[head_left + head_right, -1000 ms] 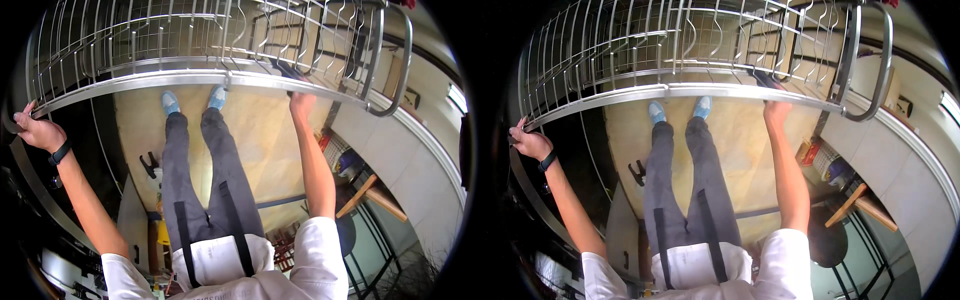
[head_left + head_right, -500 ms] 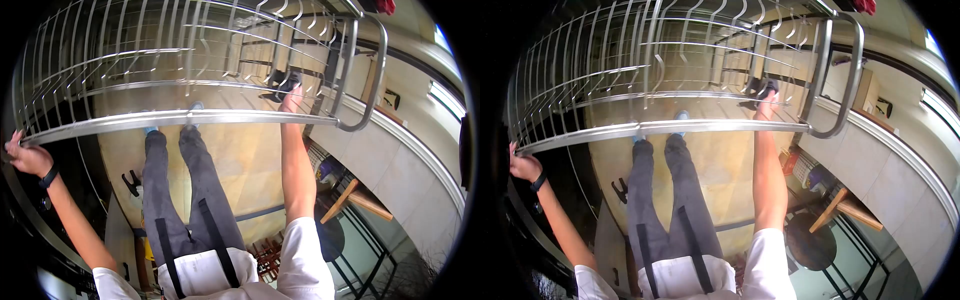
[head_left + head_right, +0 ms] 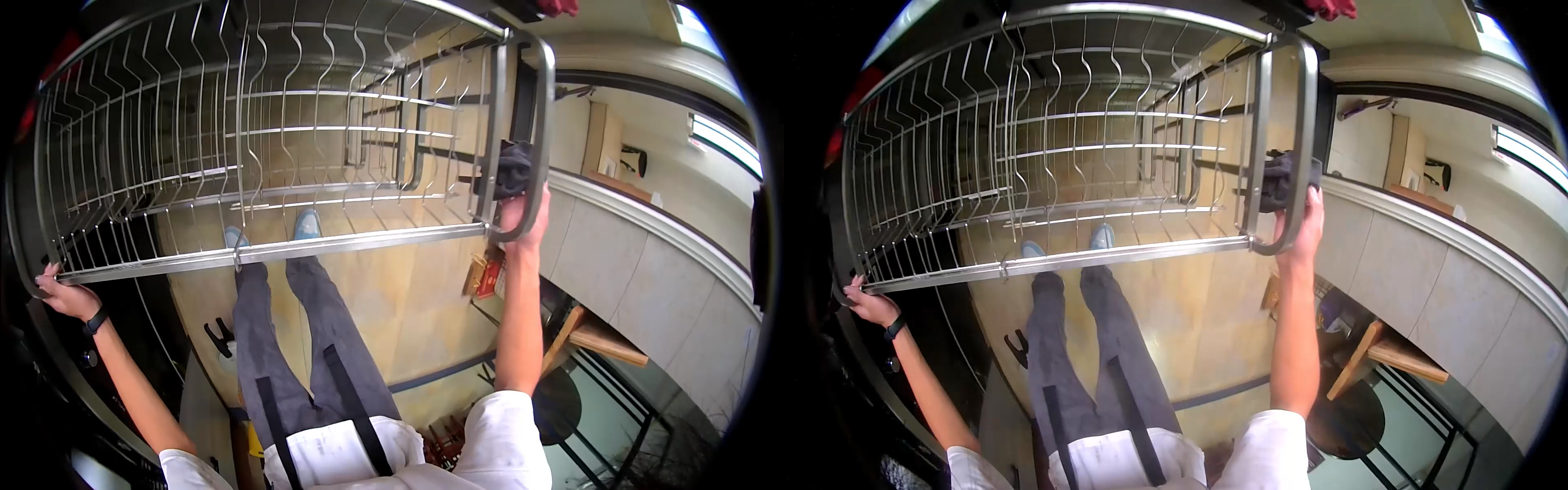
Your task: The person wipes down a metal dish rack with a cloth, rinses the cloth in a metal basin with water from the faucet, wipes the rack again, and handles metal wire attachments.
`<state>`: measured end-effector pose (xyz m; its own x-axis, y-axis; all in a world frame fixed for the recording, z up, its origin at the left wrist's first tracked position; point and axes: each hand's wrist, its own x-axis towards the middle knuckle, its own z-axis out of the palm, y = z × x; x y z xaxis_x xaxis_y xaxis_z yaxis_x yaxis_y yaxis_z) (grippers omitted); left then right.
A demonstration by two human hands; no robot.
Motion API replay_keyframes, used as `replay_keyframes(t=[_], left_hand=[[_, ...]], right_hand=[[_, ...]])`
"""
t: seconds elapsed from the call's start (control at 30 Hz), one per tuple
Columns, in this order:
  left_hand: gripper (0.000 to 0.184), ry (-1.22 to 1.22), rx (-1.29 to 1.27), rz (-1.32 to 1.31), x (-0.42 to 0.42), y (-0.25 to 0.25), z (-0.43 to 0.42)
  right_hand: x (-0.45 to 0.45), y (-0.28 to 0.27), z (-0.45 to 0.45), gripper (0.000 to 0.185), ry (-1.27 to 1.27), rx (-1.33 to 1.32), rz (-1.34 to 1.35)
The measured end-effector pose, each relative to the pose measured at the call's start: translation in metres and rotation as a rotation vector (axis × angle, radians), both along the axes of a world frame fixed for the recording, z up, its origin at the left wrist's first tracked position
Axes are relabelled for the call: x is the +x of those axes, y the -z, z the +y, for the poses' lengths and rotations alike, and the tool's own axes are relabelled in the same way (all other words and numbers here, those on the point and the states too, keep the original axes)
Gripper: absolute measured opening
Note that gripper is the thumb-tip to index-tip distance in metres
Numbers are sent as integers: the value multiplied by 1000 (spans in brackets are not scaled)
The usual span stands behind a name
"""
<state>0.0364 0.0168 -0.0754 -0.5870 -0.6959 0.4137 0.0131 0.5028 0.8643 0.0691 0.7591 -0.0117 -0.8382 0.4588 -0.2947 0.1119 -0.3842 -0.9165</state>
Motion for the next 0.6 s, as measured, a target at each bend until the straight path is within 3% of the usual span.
replay_keyframes(t=[0.07, 0.2, 0.27, 0.5, 0.57, 0.6], left_hand=[[41, -6, 56, -29, 1, -2, 0], [39, -33, 14, -28, 0, -3, 1], [40, -20, -3, -36, 1, 0, -2], [43, -12, -57, -13, 1, 2, -5], [43, -10, -26, 3, 0, 2, -4], [43, -5, 1, 24, 0, 2, -5]], right_hand=[[-20, -32, 1, 40, -47, 74, 20], [-58, -42, -15, 25, -469, 633, -21], [-54, -33, -9, 26, -550, 1079, -4], [30, -31, 7, 26, -602, 722, -149], [52, -18, 22, 25, -428, 294, -356], [60, -15, 24, 25, -433, 297, -356]])
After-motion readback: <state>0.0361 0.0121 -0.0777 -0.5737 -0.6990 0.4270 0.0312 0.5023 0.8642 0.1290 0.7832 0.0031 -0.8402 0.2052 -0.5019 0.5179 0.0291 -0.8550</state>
